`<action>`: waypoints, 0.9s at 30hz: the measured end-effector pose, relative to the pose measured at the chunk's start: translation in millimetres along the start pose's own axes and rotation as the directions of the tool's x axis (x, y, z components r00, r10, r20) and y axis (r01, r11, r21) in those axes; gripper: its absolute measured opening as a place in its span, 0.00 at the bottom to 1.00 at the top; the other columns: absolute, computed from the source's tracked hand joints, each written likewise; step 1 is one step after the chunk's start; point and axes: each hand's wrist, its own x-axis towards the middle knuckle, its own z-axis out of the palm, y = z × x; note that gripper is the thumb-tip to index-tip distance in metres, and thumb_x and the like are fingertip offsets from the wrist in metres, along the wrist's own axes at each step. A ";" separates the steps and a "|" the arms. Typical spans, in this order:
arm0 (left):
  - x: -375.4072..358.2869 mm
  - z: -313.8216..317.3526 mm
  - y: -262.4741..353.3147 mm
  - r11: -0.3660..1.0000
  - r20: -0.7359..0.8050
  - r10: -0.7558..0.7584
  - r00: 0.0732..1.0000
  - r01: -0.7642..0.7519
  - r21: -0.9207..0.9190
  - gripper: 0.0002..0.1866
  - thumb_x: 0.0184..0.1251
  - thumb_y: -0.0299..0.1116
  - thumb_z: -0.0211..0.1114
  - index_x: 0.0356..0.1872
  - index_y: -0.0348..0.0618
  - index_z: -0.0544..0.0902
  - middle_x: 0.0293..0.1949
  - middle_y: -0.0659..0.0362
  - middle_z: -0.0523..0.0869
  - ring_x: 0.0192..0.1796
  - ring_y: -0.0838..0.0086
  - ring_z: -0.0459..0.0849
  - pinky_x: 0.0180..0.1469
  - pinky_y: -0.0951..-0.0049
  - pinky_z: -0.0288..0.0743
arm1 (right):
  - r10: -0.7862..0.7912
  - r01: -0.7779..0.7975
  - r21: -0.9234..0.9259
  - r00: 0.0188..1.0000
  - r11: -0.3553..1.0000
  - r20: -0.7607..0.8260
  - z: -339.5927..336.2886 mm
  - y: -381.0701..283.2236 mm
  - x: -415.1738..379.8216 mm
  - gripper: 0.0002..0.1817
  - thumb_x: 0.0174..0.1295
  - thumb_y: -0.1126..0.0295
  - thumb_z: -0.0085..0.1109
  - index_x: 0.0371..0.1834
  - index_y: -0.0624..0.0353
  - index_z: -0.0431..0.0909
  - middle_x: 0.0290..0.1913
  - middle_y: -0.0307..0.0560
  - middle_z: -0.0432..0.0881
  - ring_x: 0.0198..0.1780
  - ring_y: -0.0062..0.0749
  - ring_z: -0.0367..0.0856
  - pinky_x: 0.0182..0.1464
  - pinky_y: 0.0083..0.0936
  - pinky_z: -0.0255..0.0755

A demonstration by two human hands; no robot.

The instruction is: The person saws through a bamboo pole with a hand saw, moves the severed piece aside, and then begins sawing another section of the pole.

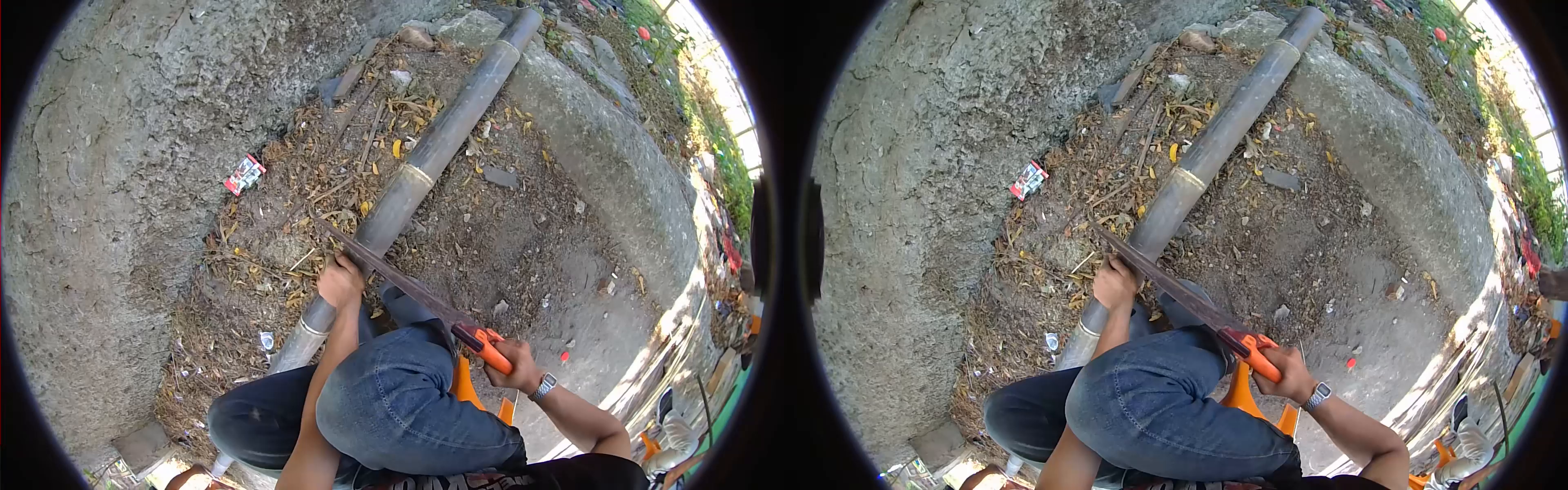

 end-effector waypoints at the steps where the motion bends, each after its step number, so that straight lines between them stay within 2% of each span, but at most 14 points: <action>1: 1.6 0.3 2.7 1.000 0.002 0.000 1.000 0.000 0.000 0.24 0.80 0.50 0.51 0.42 0.43 0.89 0.37 0.38 0.91 0.42 0.39 0.90 0.46 0.41 0.82 | -0.095 0.093 -0.042 0.993 0.995 -0.076 -2.3 -1.0 -4.1 0.12 0.53 0.68 0.71 0.42 0.53 0.88 0.31 0.52 0.86 0.32 0.51 0.88 0.38 0.42 0.84; 2: 0.0 -4.4 4.6 1.000 0.034 -0.022 0.999 0.021 0.010 0.25 0.80 0.50 0.50 0.42 0.42 0.89 0.37 0.38 0.91 0.42 0.39 0.90 0.46 0.41 0.82 | 0.087 -0.075 -0.107 0.990 0.991 0.114 3.2 -4.5 8.0 0.11 0.53 0.69 0.70 0.41 0.53 0.88 0.31 0.53 0.86 0.32 0.54 0.87 0.38 0.44 0.84; 3: -0.8 -8.3 7.5 0.999 0.064 -0.037 0.997 0.036 0.018 0.25 0.80 0.50 0.49 0.42 0.42 0.89 0.36 0.38 0.91 0.41 0.39 0.90 0.46 0.41 0.82 | 0.042 -0.043 0.049 0.999 0.998 0.027 22.2 2.3 35.9 0.11 0.53 0.68 0.70 0.40 0.55 0.87 0.31 0.55 0.85 0.31 0.57 0.86 0.36 0.44 0.82; 7: 5.1 -14.2 4.6 0.999 0.133 0.021 0.991 -0.026 0.041 0.27 0.81 0.50 0.48 0.42 0.40 0.89 0.36 0.39 0.91 0.41 0.39 0.90 0.45 0.41 0.82 | 0.042 -0.043 0.074 0.999 0.996 0.019 47.5 2.1 100.6 0.14 0.53 0.66 0.72 0.41 0.59 0.85 0.29 0.59 0.83 0.30 0.60 0.84 0.34 0.44 0.81; 9: 4.2 -12.5 5.5 0.998 0.131 -0.047 0.990 0.041 0.049 0.26 0.80 0.49 0.50 0.41 0.38 0.89 0.36 0.39 0.91 0.41 0.40 0.90 0.46 0.42 0.82 | 0.062 -0.064 0.049 0.997 0.997 0.047 15.6 1.3 47.4 0.13 0.52 0.70 0.72 0.42 0.58 0.87 0.30 0.56 0.85 0.30 0.56 0.87 0.35 0.44 0.83; 11: -0.6 -3.2 0.2 0.998 0.034 0.063 0.997 -0.063 -0.009 0.24 0.80 0.47 0.51 0.38 0.38 0.88 0.36 0.40 0.91 0.41 0.41 0.90 0.47 0.43 0.82 | -0.065 0.063 -0.083 0.998 0.995 -0.020 -10.6 -1.2 -4.1 0.15 0.51 0.74 0.71 0.45 0.55 0.89 0.30 0.51 0.86 0.31 0.52 0.89 0.39 0.42 0.86; 12: -2.7 -0.4 -1.5 0.995 -0.011 0.098 0.995 -0.098 -0.003 0.23 0.80 0.46 0.51 0.37 0.39 0.88 0.36 0.41 0.91 0.41 0.41 0.90 0.47 0.44 0.82 | -0.064 0.063 -0.025 0.998 0.998 -0.008 -18.4 -0.9 -21.5 0.15 0.52 0.73 0.72 0.45 0.54 0.88 0.31 0.52 0.86 0.32 0.53 0.89 0.39 0.42 0.85; 19: 8.8 -10.8 3.5 0.996 0.145 -0.006 0.989 -0.007 0.089 0.23 0.81 0.45 0.51 0.40 0.39 0.90 0.36 0.40 0.91 0.41 0.42 0.91 0.48 0.45 0.83 | 0.055 -0.056 0.057 0.998 0.997 0.022 35.0 0.3 99.3 0.13 0.55 0.72 0.70 0.45 0.56 0.87 0.31 0.56 0.86 0.33 0.57 0.88 0.39 0.43 0.83; 21: 0.9 -16.1 2.7 0.993 0.156 -0.065 0.986 0.048 0.108 0.24 0.81 0.45 0.50 0.40 0.39 0.90 0.37 0.39 0.92 0.43 0.43 0.91 0.46 0.45 0.83 | 0.147 -0.151 0.038 0.985 0.988 0.087 17.4 -11.0 67.2 0.14 0.55 0.72 0.68 0.46 0.56 0.87 0.32 0.57 0.87 0.34 0.57 0.89 0.40 0.42 0.85; 22: 0.1 -13.0 4.5 0.998 0.135 -0.006 0.991 -0.003 0.063 0.23 0.81 0.44 0.49 0.41 0.39 0.90 0.40 0.40 0.92 0.45 0.44 0.91 0.49 0.46 0.83 | 0.186 -0.187 0.001 0.977 0.982 0.109 -1.9 -10.0 29.4 0.14 0.55 0.73 0.66 0.46 0.56 0.87 0.32 0.57 0.88 0.35 0.57 0.90 0.43 0.41 0.86; 23: 0.8 -9.0 4.8 0.998 0.106 0.049 0.993 -0.052 0.019 0.23 0.81 0.43 0.49 0.42 0.39 0.90 0.43 0.41 0.92 0.47 0.44 0.91 0.51 0.47 0.83 | 0.096 -0.092 -0.086 0.994 0.992 0.047 -17.1 -20.9 7.7 0.16 0.52 0.75 0.65 0.46 0.55 0.89 0.32 0.56 0.88 0.37 0.51 0.93 0.49 0.37 0.89; 24: -1.7 15.3 -12.2 0.979 -0.071 0.203 0.977 -0.203 0.002 0.21 0.80 0.41 0.49 0.45 0.40 0.89 0.47 0.43 0.92 0.50 0.46 0.90 0.56 0.49 0.81 | 0.073 -0.061 -0.152 0.995 0.987 0.071 -21.5 -0.3 -36.0 0.18 0.51 0.76 0.63 0.46 0.54 0.90 0.32 0.55 0.89 0.41 0.48 0.94 0.56 0.35 0.88; 25: 0.2 14.1 -12.3 0.985 -0.069 0.174 0.982 -0.174 0.012 0.21 0.80 0.41 0.49 0.45 0.40 0.89 0.47 0.43 0.92 0.50 0.46 0.90 0.56 0.49 0.81 | -0.042 0.044 -0.080 0.999 0.996 0.027 -22.0 -8.6 -28.3 0.16 0.52 0.75 0.64 0.44 0.55 0.90 0.29 0.53 0.87 0.36 0.48 0.93 0.49 0.36 0.89; 27: -3.1 6.1 -7.6 0.982 0.063 0.171 0.983 -0.175 0.064 0.20 0.79 0.41 0.49 0.48 0.40 0.88 0.48 0.45 0.91 0.52 0.46 0.89 0.60 0.50 0.80 | 0.094 -0.091 -0.036 0.991 0.995 0.096 -1.5 -8.8 -0.7 0.12 0.52 0.73 0.67 0.41 0.57 0.88 0.25 0.54 0.83 0.31 0.52 0.89 0.40 0.40 0.86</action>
